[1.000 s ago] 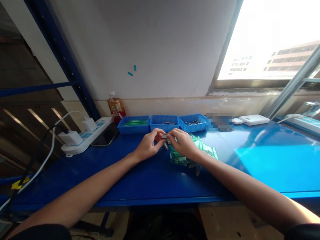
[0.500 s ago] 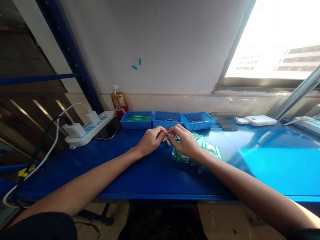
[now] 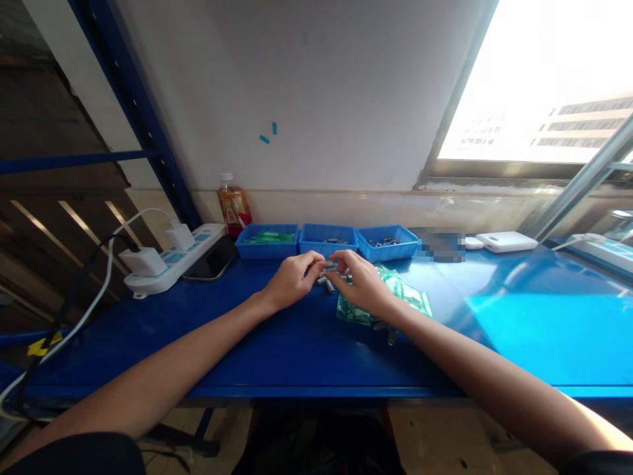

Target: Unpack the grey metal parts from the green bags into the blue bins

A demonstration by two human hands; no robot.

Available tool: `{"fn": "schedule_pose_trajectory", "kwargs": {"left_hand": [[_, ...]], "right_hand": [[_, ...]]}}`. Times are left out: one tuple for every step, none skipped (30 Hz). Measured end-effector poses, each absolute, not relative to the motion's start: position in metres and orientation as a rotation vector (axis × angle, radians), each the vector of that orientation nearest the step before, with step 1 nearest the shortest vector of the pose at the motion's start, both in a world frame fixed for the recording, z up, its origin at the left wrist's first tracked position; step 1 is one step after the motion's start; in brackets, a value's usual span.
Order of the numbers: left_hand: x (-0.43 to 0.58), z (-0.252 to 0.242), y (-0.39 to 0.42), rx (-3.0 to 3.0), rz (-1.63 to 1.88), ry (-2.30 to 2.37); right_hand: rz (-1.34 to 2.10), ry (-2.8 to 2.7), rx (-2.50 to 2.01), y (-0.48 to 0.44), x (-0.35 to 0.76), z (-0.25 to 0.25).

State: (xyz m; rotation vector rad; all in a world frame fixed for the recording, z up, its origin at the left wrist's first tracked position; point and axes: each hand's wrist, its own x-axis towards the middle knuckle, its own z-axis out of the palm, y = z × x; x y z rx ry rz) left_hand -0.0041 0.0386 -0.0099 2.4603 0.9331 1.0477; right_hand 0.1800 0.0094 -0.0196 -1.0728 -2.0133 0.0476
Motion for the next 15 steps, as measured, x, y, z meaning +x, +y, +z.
{"fn": "schedule_pose_trajectory", "kwargs": {"left_hand": [[-0.005, -0.01, 0.039, 2.463, 1.032, 0.922], [-0.006, -0.009, 0.04, 2.468, 1.016, 0.909], [-0.006, -0.009, 0.041, 2.472, 1.0, 0.898], [-0.007, -0.008, 0.042, 2.473, 0.984, 0.891], [-0.008, -0.007, 0.043, 2.474, 0.963, 0.888], [-0.009, -0.006, 0.044, 2.478, 0.939, 0.889], [-0.01, -0.005, 0.046, 2.494, 0.911, 0.895], [-0.012, -0.003, 0.048, 2.525, 0.876, 0.907], [-0.013, -0.002, 0.05, 2.571, 0.83, 0.923], [-0.015, -0.001, 0.051, 2.626, 0.776, 0.943], [-0.016, 0.0, 0.052, 2.681, 0.718, 0.967], [-0.017, 0.0, 0.052, 2.729, 0.655, 0.993], [-0.018, -0.001, 0.052, 2.765, 0.593, 1.021], [-0.018, -0.002, 0.051, 2.786, 0.541, 1.054], [-0.017, -0.003, 0.049, 2.795, 0.503, 1.092]], "right_hand": [[0.049, -2.02, -1.064, 0.007, 0.179, -0.019], [0.043, -2.027, -1.056, 0.006, 0.179, -0.019], [0.031, -2.036, -1.051, 0.005, 0.179, -0.018], [0.013, -2.047, -1.047, 0.006, 0.179, -0.017], [-0.014, -2.055, -1.045, 0.008, 0.18, -0.016], [-0.051, -2.057, -1.049, 0.011, 0.181, -0.015], [-0.102, -2.048, -1.066, 0.017, 0.183, -0.014], [-0.165, -2.029, -1.1, 0.023, 0.186, -0.013], [-0.239, -2.0, -1.153, 0.03, 0.189, -0.012], [-0.319, -1.958, -1.222, 0.038, 0.193, -0.012], [-0.387, -1.919, -1.296, 0.045, 0.197, -0.012], [-0.438, -1.898, -1.353, 0.05, 0.2, -0.013], [-0.467, -1.898, -1.379, 0.054, 0.203, -0.014], [-0.473, -1.906, -1.377, 0.057, 0.204, -0.015], [-0.46, -1.916, -1.349, 0.057, 0.205, -0.017]]}}
